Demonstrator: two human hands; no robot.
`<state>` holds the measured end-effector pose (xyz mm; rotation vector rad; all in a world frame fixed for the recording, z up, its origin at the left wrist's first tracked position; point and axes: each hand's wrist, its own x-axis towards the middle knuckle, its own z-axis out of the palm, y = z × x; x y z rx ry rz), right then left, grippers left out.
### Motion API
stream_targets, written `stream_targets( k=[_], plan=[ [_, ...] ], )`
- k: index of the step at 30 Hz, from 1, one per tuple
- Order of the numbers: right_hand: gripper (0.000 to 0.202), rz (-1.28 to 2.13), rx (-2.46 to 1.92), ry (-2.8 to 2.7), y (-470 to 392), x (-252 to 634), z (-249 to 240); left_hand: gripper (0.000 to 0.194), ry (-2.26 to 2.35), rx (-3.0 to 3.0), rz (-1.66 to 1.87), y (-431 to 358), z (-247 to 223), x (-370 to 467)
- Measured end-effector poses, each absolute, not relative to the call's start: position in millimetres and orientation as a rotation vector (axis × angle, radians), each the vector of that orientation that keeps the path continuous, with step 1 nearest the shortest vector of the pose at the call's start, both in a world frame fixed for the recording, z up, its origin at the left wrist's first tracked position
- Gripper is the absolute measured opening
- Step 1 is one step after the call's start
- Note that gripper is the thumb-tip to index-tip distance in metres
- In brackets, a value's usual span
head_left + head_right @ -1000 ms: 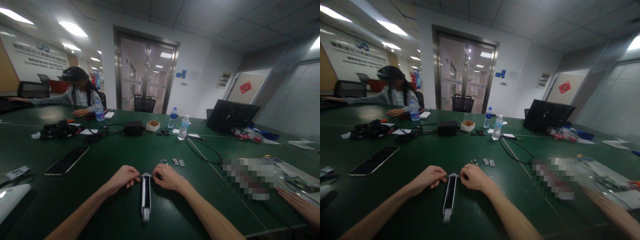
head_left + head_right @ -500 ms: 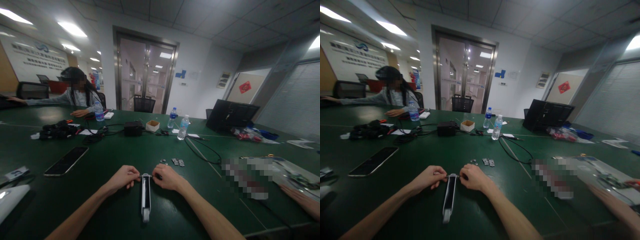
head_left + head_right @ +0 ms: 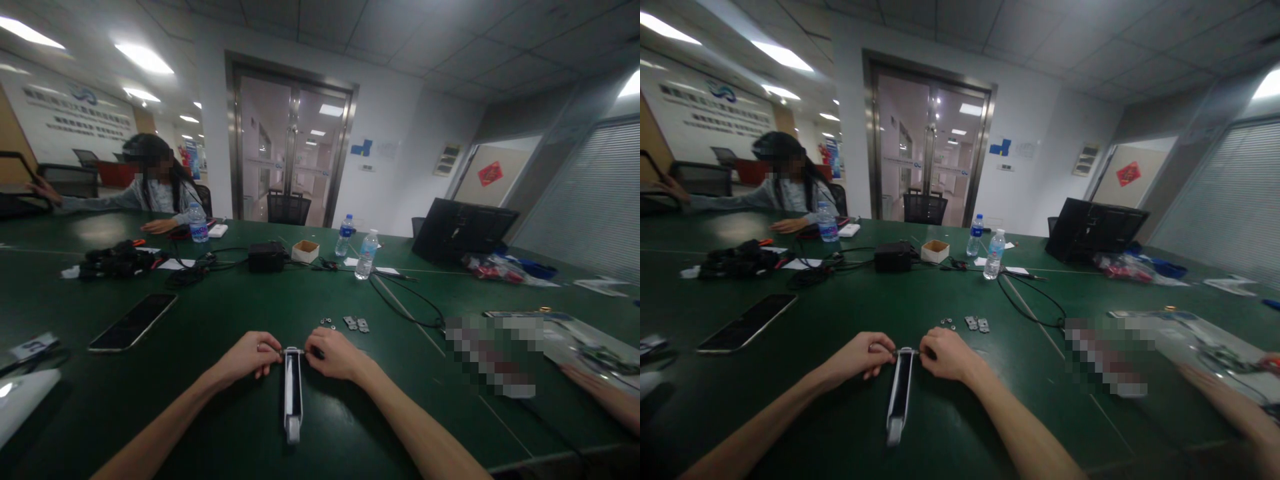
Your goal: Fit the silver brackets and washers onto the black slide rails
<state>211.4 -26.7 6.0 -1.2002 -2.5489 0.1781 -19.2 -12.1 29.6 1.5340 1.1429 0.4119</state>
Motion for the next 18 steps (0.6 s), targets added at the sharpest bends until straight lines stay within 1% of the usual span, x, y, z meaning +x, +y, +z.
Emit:
stream_targets(
  k=[8,18],
  plan=[
    [0.008,0.188,-1.205,-2.543,-26.7,210.8,6.2,0.039,1.16,1.63,0.404,-11.5,27.2,-18.2],
    [0.008,0.193,-1.192,-2.541,-25.9,210.8,5.6,0.045,1.148,1.79,0.425,-9.9,20.6,-20.1]
  ],
)
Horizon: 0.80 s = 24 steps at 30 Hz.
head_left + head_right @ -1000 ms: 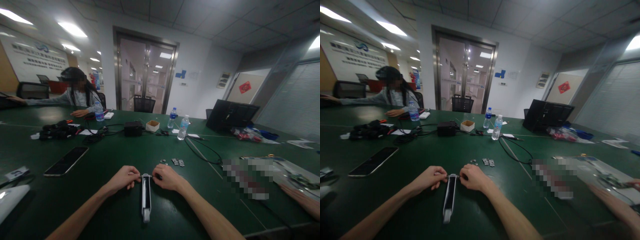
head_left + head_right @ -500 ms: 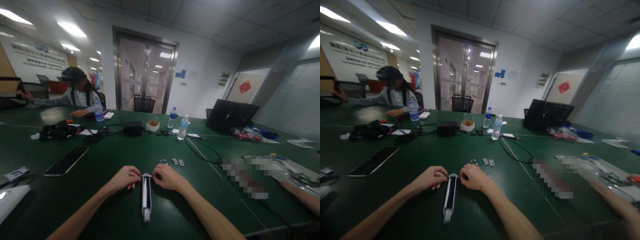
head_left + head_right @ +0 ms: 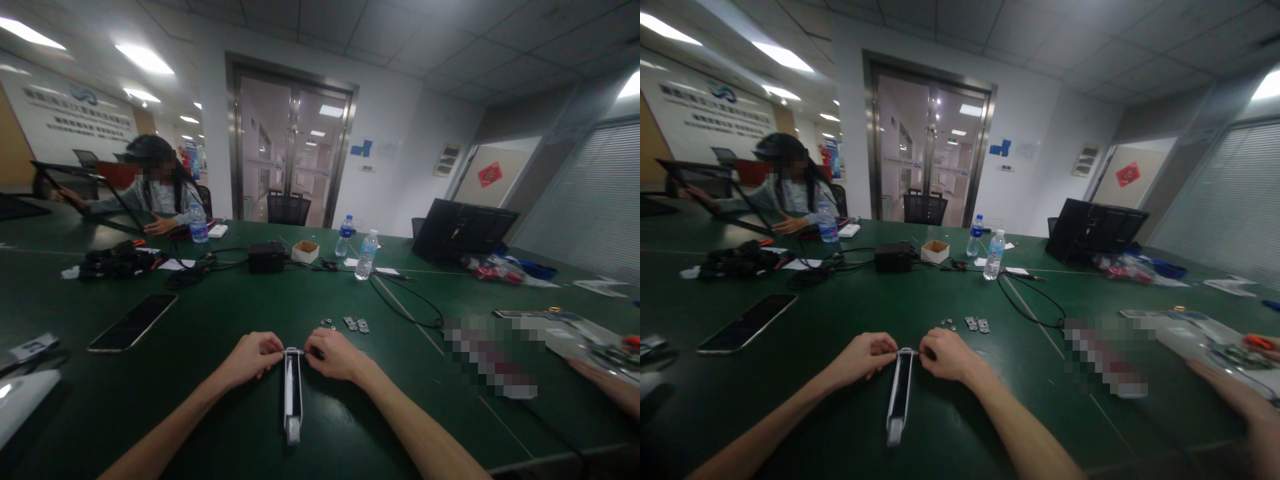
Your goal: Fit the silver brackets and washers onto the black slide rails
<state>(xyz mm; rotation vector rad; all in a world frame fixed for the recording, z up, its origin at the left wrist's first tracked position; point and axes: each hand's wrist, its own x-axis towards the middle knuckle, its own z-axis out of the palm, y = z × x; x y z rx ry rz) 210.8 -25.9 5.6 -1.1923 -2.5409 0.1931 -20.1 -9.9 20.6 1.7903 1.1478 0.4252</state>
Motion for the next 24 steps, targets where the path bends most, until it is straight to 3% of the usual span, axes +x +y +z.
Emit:
stream_targets(
  k=[24],
  plan=[
    [0.009,0.198,-1.226,-2.551,-27.4,211.1,9.7,0.03,1.164,1.776,0.425,-10.0,21.0,-21.2]
  ],
)
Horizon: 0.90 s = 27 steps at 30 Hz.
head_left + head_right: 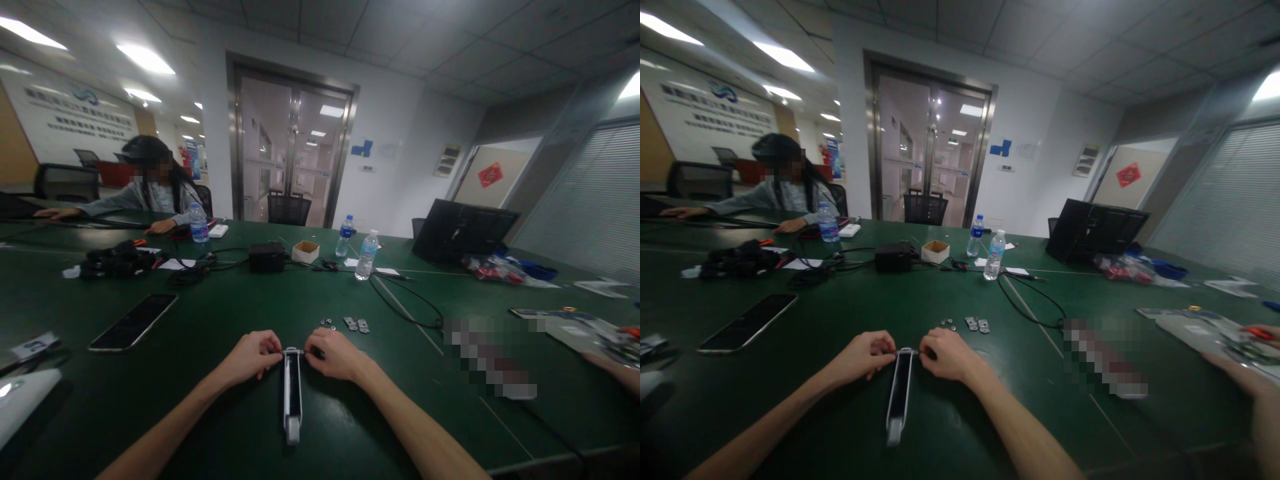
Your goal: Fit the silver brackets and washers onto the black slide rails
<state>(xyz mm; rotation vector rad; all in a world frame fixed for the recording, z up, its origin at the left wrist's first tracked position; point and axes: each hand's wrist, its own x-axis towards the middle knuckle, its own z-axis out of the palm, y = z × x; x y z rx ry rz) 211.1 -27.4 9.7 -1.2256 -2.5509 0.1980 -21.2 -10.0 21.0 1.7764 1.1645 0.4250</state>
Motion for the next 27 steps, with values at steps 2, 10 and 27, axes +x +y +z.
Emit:
stream_targets(
  k=[2,10,27],
  plan=[
    [0.01,0.2,-1.221,-2.551,-28,211,11,0.03,1.161,1.776,0.424,-10,21,-22],
    [0.009,0.21,-1.231,-2.557,-29,211,13,0.031,1.142,1.75,0.414,-11,24,-21],
    [0.024,0.092,-1.732,-2.335,-5,275,10,0.035,1.108,1.744,0.393,-7,22,-26]
  ],
)
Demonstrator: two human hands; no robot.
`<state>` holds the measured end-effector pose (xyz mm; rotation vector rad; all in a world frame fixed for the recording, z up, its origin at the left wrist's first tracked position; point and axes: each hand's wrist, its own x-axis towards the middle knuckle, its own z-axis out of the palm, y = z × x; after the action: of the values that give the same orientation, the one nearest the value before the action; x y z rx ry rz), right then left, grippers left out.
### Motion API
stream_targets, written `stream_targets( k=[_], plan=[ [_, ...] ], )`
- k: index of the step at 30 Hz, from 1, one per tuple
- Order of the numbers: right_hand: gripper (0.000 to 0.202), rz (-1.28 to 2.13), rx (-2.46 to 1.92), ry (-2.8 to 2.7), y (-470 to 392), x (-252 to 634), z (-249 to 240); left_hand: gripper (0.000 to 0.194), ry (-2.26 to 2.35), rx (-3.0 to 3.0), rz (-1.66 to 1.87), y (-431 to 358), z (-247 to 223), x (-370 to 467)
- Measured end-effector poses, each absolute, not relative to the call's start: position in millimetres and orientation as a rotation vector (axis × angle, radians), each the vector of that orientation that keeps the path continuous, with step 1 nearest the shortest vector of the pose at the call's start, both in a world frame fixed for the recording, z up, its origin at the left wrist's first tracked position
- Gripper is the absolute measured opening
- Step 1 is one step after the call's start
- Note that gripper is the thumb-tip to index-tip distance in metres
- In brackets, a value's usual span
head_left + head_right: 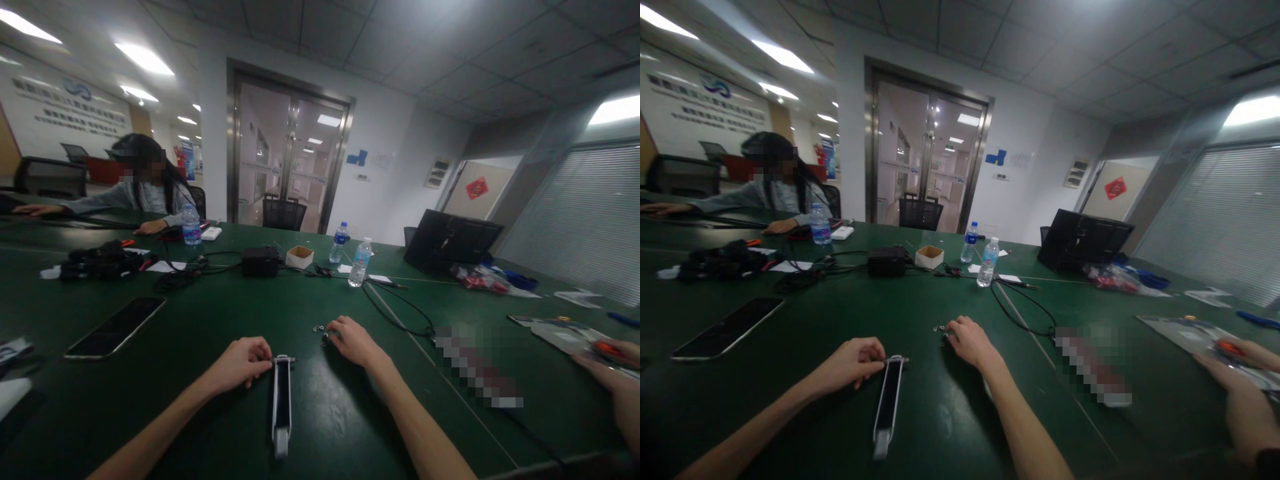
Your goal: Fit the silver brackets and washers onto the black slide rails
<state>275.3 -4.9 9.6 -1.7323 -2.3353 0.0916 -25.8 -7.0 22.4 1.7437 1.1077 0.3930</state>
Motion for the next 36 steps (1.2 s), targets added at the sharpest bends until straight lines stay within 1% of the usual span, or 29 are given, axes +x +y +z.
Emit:
stream_targets(
  k=[2,6,9,12,15,20,24,27,31,36],
  plan=[
    [0.024,0.123,-1.734,-2.357,-4,272,7,0.036,1.107,1.746,0.4,-7,23,-26],
    [0.018,0.14,-1.79,-2.335,-3,266,7,0.039,1.093,1.735,0.397,-7,23,-25],
    [0.015,0.086,-1.825,-2.332,-3,264,7,0.041,1.097,1.732,0.402,-6,21,-26],
    [0.017,-0.01,-1.842,-2.322,-3,261,6,0.045,1.154,1.773,0.42,-2,18,-28],
    [0.018,-0.036,-1.793,-2.256,-3,255,4,0.042,1.23,1.877,0.506,0,19,-30],
    [0.013,0.093,-1.42,-2.151,-13,229,3,0.036,1.254,2.149,0.693,-7,20,-27],
    [0.01,0.289,-1.154,-2.153,-30,197,4,0.024,0.982,2.396,0.732,-16,13,-20],
    [0.012,0.395,-1.072,-2.118,-39,181,5,0.017,0.834,2.491,0.802,-18,6,-15],
    [0.011,0.472,-1.058,-2.112,-41,177,4,0.018,0.847,2.535,0.833,-18,3,-14],
    [0.012,0.439,-1.078,-2.155,-38,184,3,0.021,0.891,2.555,0.823,-19,9,-15]
  ],
)
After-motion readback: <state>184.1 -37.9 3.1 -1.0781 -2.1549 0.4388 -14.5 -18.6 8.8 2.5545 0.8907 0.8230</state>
